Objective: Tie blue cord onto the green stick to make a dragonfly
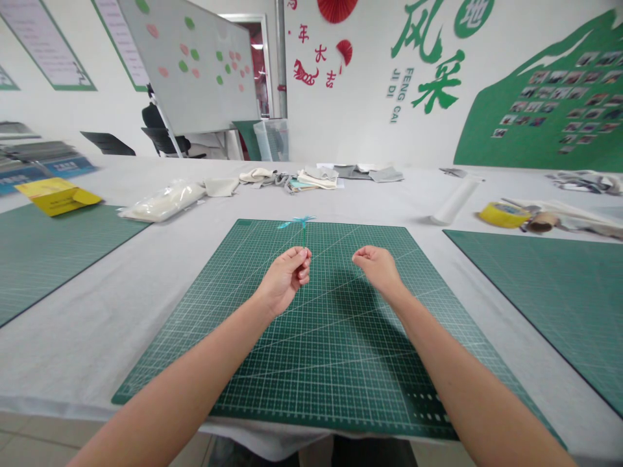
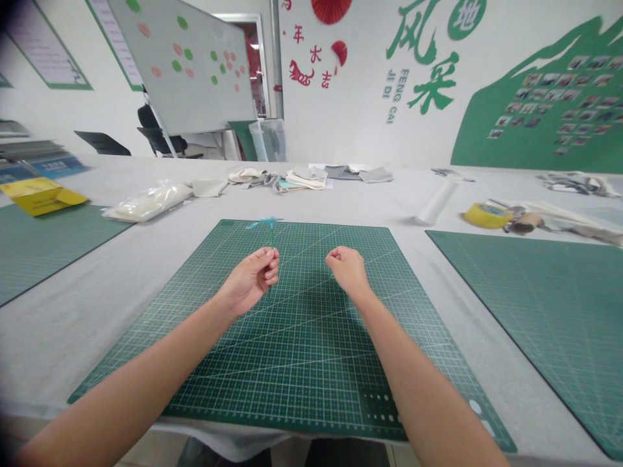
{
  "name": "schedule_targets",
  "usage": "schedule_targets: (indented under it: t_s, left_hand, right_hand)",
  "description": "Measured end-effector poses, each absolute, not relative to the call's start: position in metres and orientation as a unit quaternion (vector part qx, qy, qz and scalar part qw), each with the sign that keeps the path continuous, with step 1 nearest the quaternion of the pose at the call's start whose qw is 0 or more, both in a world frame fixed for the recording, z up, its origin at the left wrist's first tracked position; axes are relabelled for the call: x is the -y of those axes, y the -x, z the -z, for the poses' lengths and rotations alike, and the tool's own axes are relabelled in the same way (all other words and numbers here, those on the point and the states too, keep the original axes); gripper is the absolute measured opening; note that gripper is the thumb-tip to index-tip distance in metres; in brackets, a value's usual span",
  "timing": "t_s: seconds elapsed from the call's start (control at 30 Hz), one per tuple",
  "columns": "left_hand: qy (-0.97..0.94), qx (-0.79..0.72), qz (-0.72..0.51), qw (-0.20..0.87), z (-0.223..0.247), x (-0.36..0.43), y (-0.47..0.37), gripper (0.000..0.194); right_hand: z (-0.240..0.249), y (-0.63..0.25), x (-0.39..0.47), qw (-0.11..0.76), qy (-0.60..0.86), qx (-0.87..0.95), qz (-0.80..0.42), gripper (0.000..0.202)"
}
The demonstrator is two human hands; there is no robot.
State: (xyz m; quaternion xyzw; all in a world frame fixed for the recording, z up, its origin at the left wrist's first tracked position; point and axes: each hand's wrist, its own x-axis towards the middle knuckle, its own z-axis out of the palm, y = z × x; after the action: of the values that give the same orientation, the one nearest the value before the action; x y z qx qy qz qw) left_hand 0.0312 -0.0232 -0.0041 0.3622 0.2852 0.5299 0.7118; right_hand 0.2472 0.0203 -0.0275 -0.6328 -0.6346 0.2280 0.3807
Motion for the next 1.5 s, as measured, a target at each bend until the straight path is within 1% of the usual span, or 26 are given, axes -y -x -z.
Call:
schedule_targets:
  t_s: [0.23, 0.4, 0.57, 0.6, 0.67, 0.73, 0.77, 0.83, 0.9, 0.97, 1.03, 1.13, 1.2, 1.27, 1.33, 1.5]
  left_hand:
    - [-0.365, -0.301, -0.533, 0.701, 0.003, 0.024, -0.031, 0.014]
    - [-0.378, -0.311, -0.540, 0.685, 0.003, 0.023, -0.031, 0.010]
    - [-0.402, -0.323, -0.542, 0.663, 0.000, 0.023, -0.029, 0.013]
    - [-0.406, -0.329, -0.540, 0.660, -0.001, 0.024, -0.029, 0.013]
    - [-0.416, -0.341, -0.534, 0.653, -0.004, 0.025, -0.029, 0.012]
    - [-0.427, -0.346, -0.527, 0.649, -0.006, 0.026, -0.030, 0.012]
    - [-0.432, -0.346, -0.523, 0.648, -0.006, 0.026, -0.030, 0.012]
    - [-0.439, -0.345, -0.515, 0.650, -0.007, 0.027, -0.030, 0.012]
    - [-0.445, -0.344, -0.507, 0.653, -0.008, 0.028, -0.031, 0.012]
    - [-0.453, -0.341, -0.500, 0.655, -0.008, 0.029, -0.031, 0.013]
    - [-0.463, -0.339, -0.491, 0.656, -0.008, 0.030, -0.033, 0.014]
    - [-0.483, -0.338, -0.473, 0.655, -0.005, 0.031, -0.036, 0.013]
    - [-0.498, -0.352, -0.461, 0.644, -0.003, 0.032, -0.039, 0.013]
    - [-0.514, -0.381, -0.459, 0.617, -0.002, 0.032, -0.040, 0.014]
    - [-0.526, -0.402, -0.460, 0.591, -0.002, 0.033, -0.040, 0.017]
    - [-0.521, -0.399, -0.468, 0.592, -0.005, 0.033, -0.040, 0.022]
  right_hand:
    - [0.031, -0.255, -0.027, 0.325, 0.683, 0.635, -0.156, 0.015]
    - [0.033, -0.262, -0.030, 0.291, 0.713, 0.625, -0.128, 0.019]
    - [0.033, -0.270, -0.029, 0.260, 0.718, 0.634, -0.122, 0.018]
    - [0.033, -0.271, -0.028, 0.259, 0.712, 0.641, -0.128, 0.020]
    - [0.031, -0.273, -0.028, 0.261, 0.705, 0.648, -0.121, 0.029]
    - [0.027, -0.273, -0.027, 0.280, 0.707, 0.646, -0.069, 0.039]
    - [0.025, -0.273, -0.026, 0.301, 0.703, 0.643, -0.032, 0.038]
    - [0.019, -0.270, -0.023, 0.374, 0.675, 0.635, 0.035, 0.027]
    - [0.012, -0.262, -0.017, 0.465, 0.615, 0.635, 0.053, 0.017]
    - [0.007, -0.248, -0.008, 0.533, 0.543, 0.649, 0.008, 0.019]
    - [0.004, -0.228, 0.004, 0.551, 0.477, 0.676, -0.103, 0.021]
    - [0.005, -0.199, 0.019, 0.528, 0.410, 0.674, -0.315, 0.026]
    - [0.007, -0.187, 0.025, 0.490, 0.378, 0.673, -0.406, 0.025]
    - [0.009, -0.182, 0.027, 0.459, 0.391, 0.671, -0.430, 0.024]
    - [0.011, -0.184, 0.026, 0.443, 0.427, 0.666, -0.422, 0.023]
    - [0.015, -0.189, 0.023, 0.465, 0.461, 0.628, -0.421, 0.024]
